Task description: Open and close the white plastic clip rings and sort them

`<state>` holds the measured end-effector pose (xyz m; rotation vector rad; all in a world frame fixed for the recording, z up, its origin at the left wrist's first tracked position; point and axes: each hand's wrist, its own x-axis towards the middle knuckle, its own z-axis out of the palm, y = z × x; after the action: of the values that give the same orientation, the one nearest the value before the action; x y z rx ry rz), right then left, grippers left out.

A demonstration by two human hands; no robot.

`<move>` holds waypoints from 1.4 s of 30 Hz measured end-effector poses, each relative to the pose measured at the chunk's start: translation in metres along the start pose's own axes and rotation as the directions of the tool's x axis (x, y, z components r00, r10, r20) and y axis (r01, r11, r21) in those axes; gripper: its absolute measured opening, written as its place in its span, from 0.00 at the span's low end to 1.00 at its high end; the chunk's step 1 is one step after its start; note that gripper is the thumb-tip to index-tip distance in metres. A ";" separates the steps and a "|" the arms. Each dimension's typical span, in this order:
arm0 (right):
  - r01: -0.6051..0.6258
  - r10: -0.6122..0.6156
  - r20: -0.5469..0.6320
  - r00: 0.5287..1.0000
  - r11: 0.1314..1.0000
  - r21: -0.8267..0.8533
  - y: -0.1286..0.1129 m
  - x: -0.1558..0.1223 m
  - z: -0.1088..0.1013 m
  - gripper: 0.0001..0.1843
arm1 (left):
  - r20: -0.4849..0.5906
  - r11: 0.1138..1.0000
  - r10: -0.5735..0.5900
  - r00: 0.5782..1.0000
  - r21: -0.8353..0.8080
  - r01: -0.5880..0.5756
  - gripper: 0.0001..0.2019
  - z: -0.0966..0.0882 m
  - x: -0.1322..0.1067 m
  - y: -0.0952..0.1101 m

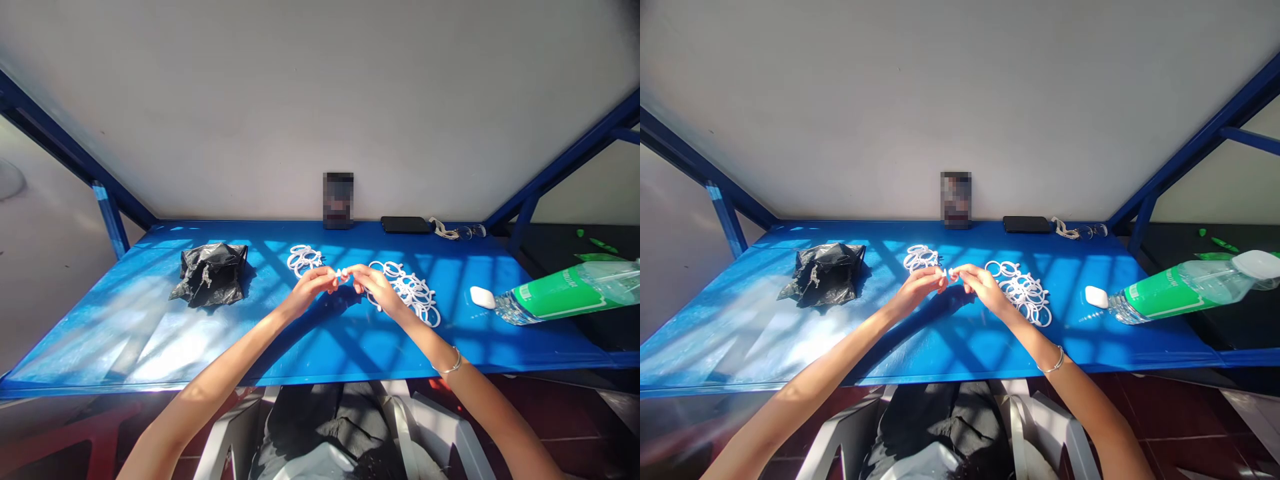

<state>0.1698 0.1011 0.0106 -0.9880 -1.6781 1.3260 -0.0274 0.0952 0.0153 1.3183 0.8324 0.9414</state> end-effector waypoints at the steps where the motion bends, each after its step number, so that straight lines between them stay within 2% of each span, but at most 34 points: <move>1: 0.053 -0.066 -0.073 0.995 0.985 -0.167 0.001 0.000 -0.006 0.21 | -0.037 0.999 0.023 0.999 0.046 -0.022 0.19 -0.006 0.001 0.001; 2: 0.081 -0.136 -0.140 0.981 0.935 -0.346 0.003 0.001 -0.013 0.18 | -0.075 0.995 0.051 0.996 0.095 -0.044 0.18 -0.012 0.003 0.002; 4: 0.046 -0.250 -0.224 0.942 0.758 -0.650 0.010 0.001 -0.027 0.15 | -0.155 0.948 0.172 0.973 0.293 -0.121 0.16 -0.027 0.006 0.002; 5: 0.007 -0.280 -0.243 0.929 0.667 -0.745 0.016 0.001 -0.034 0.14 | -0.172 0.869 0.277 0.945 0.465 -0.170 0.14 -0.035 0.007 0.002; 6: -0.023 -0.294 -0.244 0.924 0.595 -0.803 0.022 0.001 -0.040 0.13 | -0.158 0.750 0.382 0.911 0.629 -0.205 0.13 -0.041 0.009 0.001; 8: -0.043 -0.316 -0.233 0.920 0.509 -0.860 0.034 0.000 -0.049 0.13 | -0.090 0.484 0.517 0.851 0.851 -0.205 0.13 -0.053 0.011 -0.002; 10: -0.038 -0.325 -0.210 0.922 0.465 -0.885 0.044 -0.001 -0.053 0.15 | -0.061 0.331 0.555 0.830 0.931 -0.153 0.15 -0.060 0.013 -0.007; 12: -0.042 -0.299 -0.193 0.934 0.445 -0.894 0.049 -0.003 -0.054 0.16 | -0.053 0.252 0.555 0.830 0.962 -0.108 0.16 -0.064 0.015 -0.012; 15: -0.061 -0.235 -0.186 0.954 0.454 -0.889 0.050 -0.003 -0.051 0.17 | -0.036 0.198 0.525 0.850 0.977 -0.082 0.15 -0.066 0.016 -0.019; 18: -0.064 -0.221 -0.188 0.957 0.470 -0.880 0.046 -0.002 -0.051 0.15 | -0.043 0.182 0.517 0.855 0.981 -0.060 0.13 -0.067 0.017 -0.022; 20: -0.045 -0.231 -0.186 0.955 0.506 -0.861 0.039 0.000 -0.051 0.14 | -0.048 0.201 0.535 0.843 0.977 -0.072 0.12 -0.066 0.016 -0.021; 22: 0.019 -0.242 -0.150 0.959 0.582 -0.813 0.029 0.002 -0.051 0.14 | -0.046 0.257 0.559 0.828 0.959 -0.120 0.12 -0.062 0.014 -0.017; 25: 0.201 -0.267 -0.001 0.964 0.730 -0.654 0.009 0.001 -0.045 0.14 | -0.045 0.410 0.560 0.827 0.883 -0.230 0.12 -0.050 0.011 -0.010; 27: 0.299 -0.303 0.088 0.949 0.777 -0.554 -0.004 -0.001 -0.037 0.12 | -0.048 0.536 0.512 0.857 0.798 -0.276 0.12 -0.038 0.008 -0.007; 29: 0.363 -0.341 0.144 0.929 0.764 -0.533 -0.011 -0.004 -0.027 0.11 | -0.052 0.664 0.419 0.907 0.699 -0.267 0.13 -0.025 0.005 -0.006; 31: 0.419 -0.378 0.193 0.905 0.718 -0.557 -0.012 -0.006 -0.018 0.11 | -0.064 0.775 0.304 0.951 0.598 -0.207 0.16 -0.014 0.002 -0.007; 35: 0.470 -0.390 0.271 0.880 0.631 -0.618 -0.008 -0.008 -0.005 0.12 | -0.034 0.938 0.121 0.992 0.331 -0.103 0.21 -0.005 0.002 -0.010; 38: 0.448 -0.399 0.230 0.888 0.631 -0.633 -0.006 -0.009 -0.001 0.12 | 0.011 0.990 0.052 0.999 0.130 -0.053 0.22 -0.006 0.001 -0.008; 40: 0.422 -0.440 0.130 0.888 0.671 -0.610 -0.006 -0.010 0.000 0.10 | 0.011 0.999 0.031 0.999 0.037 -0.031 0.21 -0.008 0.001 -0.006; 42: 0.375 -0.450 -0.005 0.893 0.752 -0.542 -0.007 -0.010 0.000 0.09 | 0.016 0.999 0.020 1.000 -0.035 -0.020 0.20 -0.008 0.000 -0.004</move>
<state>0.1728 0.0911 0.0162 -0.8978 -2.0557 0.4880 -0.0343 0.0985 0.0108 1.3048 0.7885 0.9556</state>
